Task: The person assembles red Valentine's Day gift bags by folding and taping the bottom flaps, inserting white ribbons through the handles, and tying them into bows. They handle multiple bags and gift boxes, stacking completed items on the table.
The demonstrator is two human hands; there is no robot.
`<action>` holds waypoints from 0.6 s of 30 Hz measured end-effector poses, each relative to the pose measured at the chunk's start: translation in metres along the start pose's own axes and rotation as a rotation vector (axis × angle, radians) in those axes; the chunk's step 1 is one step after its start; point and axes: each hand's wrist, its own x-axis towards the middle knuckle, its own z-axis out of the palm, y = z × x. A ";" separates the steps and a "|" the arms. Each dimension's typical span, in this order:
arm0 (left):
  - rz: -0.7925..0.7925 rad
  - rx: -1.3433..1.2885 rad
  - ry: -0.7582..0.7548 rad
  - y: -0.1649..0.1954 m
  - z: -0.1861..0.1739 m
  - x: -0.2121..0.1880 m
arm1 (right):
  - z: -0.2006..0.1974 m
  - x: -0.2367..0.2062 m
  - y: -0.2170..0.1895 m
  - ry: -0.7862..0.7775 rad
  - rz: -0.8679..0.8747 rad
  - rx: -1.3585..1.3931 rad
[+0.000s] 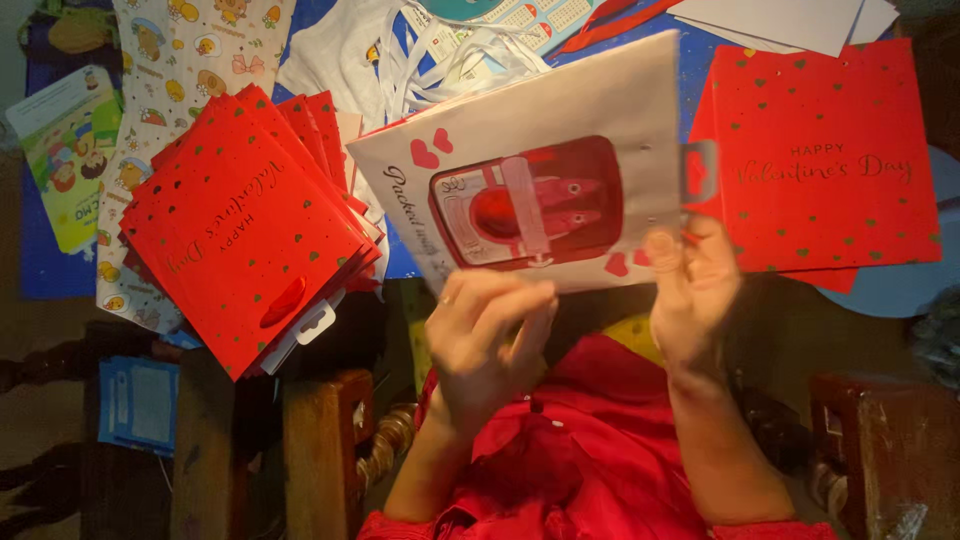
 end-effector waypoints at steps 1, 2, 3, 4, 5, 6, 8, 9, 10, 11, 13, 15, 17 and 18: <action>-0.055 0.008 -0.011 -0.008 0.015 0.002 | 0.005 0.003 0.008 -0.044 0.032 0.158; -0.093 0.008 -0.032 -0.016 0.028 0.002 | 0.010 0.001 0.015 -0.071 0.065 0.183; -0.132 0.007 -0.054 -0.025 0.040 0.000 | 0.016 -0.001 0.022 -0.098 0.100 0.206; -0.170 0.007 -0.075 -0.033 0.050 -0.003 | 0.019 -0.002 0.028 -0.126 0.133 0.229; -0.238 -0.029 -0.112 -0.039 0.058 -0.008 | 0.020 -0.003 0.031 -0.172 0.190 0.232; -0.306 -0.065 -0.148 -0.045 0.065 -0.012 | 0.022 -0.004 0.033 -0.219 0.248 0.235; -0.366 -0.071 -0.180 -0.056 0.077 -0.019 | 0.021 -0.002 0.034 -0.284 0.367 0.189; -0.364 -0.041 -0.177 -0.060 0.081 -0.021 | 0.018 0.000 0.032 -0.301 0.434 0.137; -0.363 -0.012 -0.174 -0.062 0.085 -0.024 | 0.015 0.003 0.028 -0.319 0.501 0.085; -0.386 0.024 -0.194 -0.063 0.089 -0.025 | 0.012 0.005 0.024 -0.316 0.505 -0.014; -0.426 0.095 -0.231 -0.066 0.096 -0.025 | 0.005 0.013 0.012 -0.311 0.504 -0.211; -0.395 0.189 -0.242 -0.066 0.101 -0.024 | -0.005 0.021 0.000 -0.245 0.340 -0.437; -0.384 0.250 -0.264 -0.065 0.104 -0.022 | -0.010 0.034 -0.006 -0.192 0.177 -0.550; -0.389 0.262 -0.284 -0.063 0.104 -0.022 | -0.012 0.044 -0.006 -0.173 0.100 -0.551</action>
